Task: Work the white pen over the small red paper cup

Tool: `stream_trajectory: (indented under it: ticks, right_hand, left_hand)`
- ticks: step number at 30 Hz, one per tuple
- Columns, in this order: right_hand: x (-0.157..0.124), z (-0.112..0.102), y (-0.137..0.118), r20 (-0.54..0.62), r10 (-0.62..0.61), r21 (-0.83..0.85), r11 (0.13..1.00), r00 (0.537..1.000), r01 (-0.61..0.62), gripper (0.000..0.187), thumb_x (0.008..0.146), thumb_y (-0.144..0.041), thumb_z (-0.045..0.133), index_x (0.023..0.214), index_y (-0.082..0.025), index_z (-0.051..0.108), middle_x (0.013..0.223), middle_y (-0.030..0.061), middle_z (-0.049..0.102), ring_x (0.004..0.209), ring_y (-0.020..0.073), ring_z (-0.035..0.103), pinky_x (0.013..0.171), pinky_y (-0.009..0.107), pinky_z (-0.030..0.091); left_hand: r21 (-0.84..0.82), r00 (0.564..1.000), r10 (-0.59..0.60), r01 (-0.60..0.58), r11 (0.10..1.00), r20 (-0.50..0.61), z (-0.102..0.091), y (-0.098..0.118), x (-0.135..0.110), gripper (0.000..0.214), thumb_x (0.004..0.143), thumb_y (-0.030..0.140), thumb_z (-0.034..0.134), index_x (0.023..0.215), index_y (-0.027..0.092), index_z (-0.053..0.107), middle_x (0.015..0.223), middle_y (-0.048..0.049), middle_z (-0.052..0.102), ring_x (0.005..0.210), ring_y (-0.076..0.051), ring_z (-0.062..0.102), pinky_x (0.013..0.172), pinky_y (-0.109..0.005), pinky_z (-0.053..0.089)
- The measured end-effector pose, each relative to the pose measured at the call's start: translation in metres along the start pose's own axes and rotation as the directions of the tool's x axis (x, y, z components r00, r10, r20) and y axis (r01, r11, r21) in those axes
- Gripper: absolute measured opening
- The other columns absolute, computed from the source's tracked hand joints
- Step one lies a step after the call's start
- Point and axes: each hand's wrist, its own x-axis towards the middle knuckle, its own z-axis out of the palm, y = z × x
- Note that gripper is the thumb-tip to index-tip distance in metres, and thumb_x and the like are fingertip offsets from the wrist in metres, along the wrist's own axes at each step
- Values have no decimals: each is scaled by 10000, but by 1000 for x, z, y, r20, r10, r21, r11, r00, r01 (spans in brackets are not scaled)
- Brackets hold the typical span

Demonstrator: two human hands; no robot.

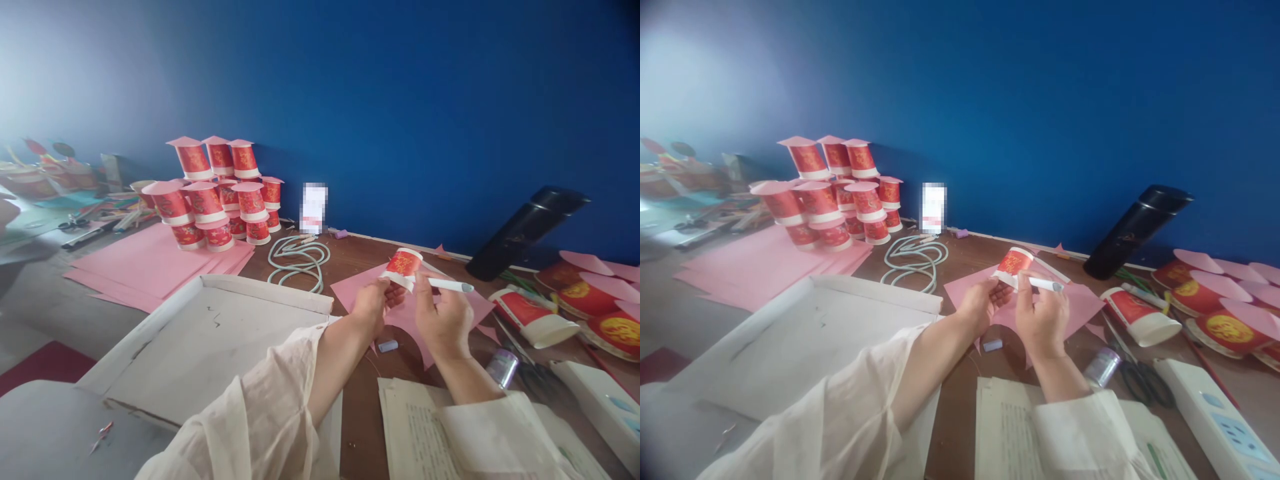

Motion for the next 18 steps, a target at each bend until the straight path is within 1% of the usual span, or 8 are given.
stream_trajectory:
  ticks: [5, 10, 15, 18]
  right_hand:
    - [1, 0, -1, -2, -4, 8, 1000, 1000, 4, 364, 891, -437, 462, 919, -158, 694, 876, 111, 712, 807, 222, 637, 707, 325, 430]
    - [0, 1, 1, -11, 12, -11, 1000, 1000, -12, 359, 887, -435, 470, 909, -155, 693, 840, 108, 708, 792, 225, 632, 697, 327, 424]
    - [-1, 2, 4, 0, -4, -27, 1000, 1000, 5, 356, 883, -431, 478, 869, -148, 694, 779, 107, 696, 757, 223, 628, 674, 319, 417]
    - [0, 1, 2, 3, -22, -16, 1000, 1000, 22, 346, 883, -428, 483, 893, -158, 699, 823, 104, 709, 777, 221, 635, 692, 319, 425]
  left_hand:
    - [2, 1000, 5, -5, 1000, 4, -1, 0, 0, 170, 833, 161, 500, 780, 70, 633, 681, -89, 632, 635, -136, 623, 711, -273, 501]
    - [2, 1000, 5, -5, 1000, 3, 0, 1, -2, 171, 836, 154, 497, 775, 66, 630, 670, -81, 625, 619, -127, 618, 670, -253, 494]
    - [-13, 1000, 7, -7, 1000, 10, 0, 1, -1, 172, 840, 147, 487, 781, 70, 628, 676, -80, 625, 611, -124, 617, 640, -240, 489]
    - [-16, 1000, 6, -6, 1000, 1, -1, 0, 0, 166, 839, 149, 491, 780, 66, 622, 667, -82, 619, 609, -129, 619, 641, -246, 492]
